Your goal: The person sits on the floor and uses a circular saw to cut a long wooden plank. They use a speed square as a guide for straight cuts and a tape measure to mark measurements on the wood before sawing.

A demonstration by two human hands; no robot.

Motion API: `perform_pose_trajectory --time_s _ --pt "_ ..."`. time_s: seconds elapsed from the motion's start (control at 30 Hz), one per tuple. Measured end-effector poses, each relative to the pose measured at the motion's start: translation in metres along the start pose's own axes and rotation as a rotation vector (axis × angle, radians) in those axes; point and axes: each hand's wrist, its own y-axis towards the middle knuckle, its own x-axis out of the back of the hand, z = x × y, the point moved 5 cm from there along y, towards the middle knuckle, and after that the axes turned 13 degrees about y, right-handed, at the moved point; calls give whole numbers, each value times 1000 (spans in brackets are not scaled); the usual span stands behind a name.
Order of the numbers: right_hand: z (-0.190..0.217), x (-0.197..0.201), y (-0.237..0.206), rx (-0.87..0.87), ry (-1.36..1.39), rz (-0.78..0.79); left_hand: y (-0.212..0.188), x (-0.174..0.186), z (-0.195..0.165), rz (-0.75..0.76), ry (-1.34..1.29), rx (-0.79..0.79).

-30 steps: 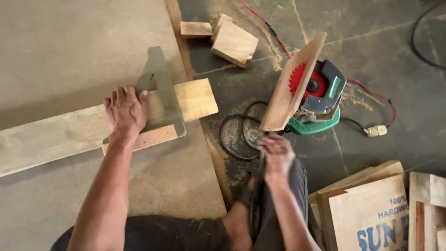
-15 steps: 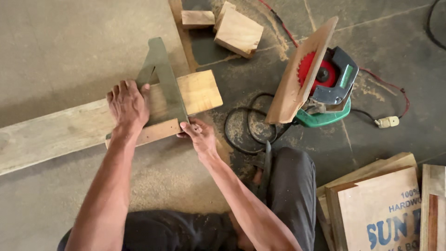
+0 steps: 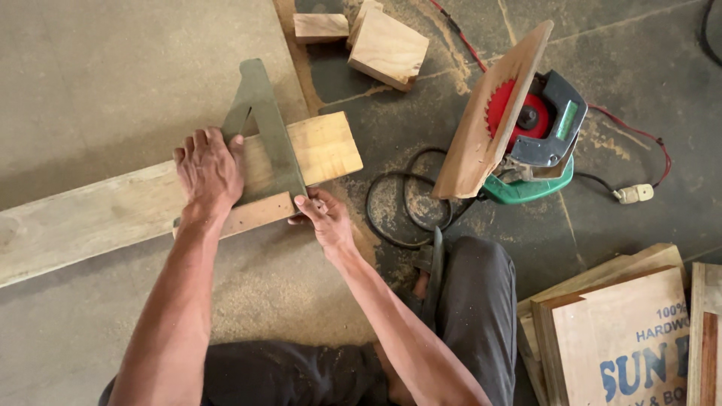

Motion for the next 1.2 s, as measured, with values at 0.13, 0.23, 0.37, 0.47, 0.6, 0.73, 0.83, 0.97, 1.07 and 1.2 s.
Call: perform_pose_trajectory --time_s 0.13,0.23,0.37,0.47,0.6,0.73,0.83,0.97,1.07,1.2 --pt "15 -15 -10 12 -58 -32 0 2 0 10 19 4" --pt "41 -5 -32 -44 -252 -211 1 6 0 3 14 44" --pt "138 84 -73 385 318 -577 3 10 2 -31 -1 112" --pt "209 155 -102 651 339 -620 0 16 1 -124 -18 120" --pt "252 206 -84 445 635 -465 -1 14 1 -12 -23 146" --pt "262 220 -46 398 624 -240 5 16 -2 14 -3 151" --pt "265 212 -27 493 678 -95 9 18 1 36 -16 168" --pt "281 186 -18 473 739 9 9 18 4 119 -64 219" --pt "312 136 -24 441 578 16 10 23 2 95 -35 199" --pt "315 65 -54 270 263 -155 12 21 -1 106 -61 209"
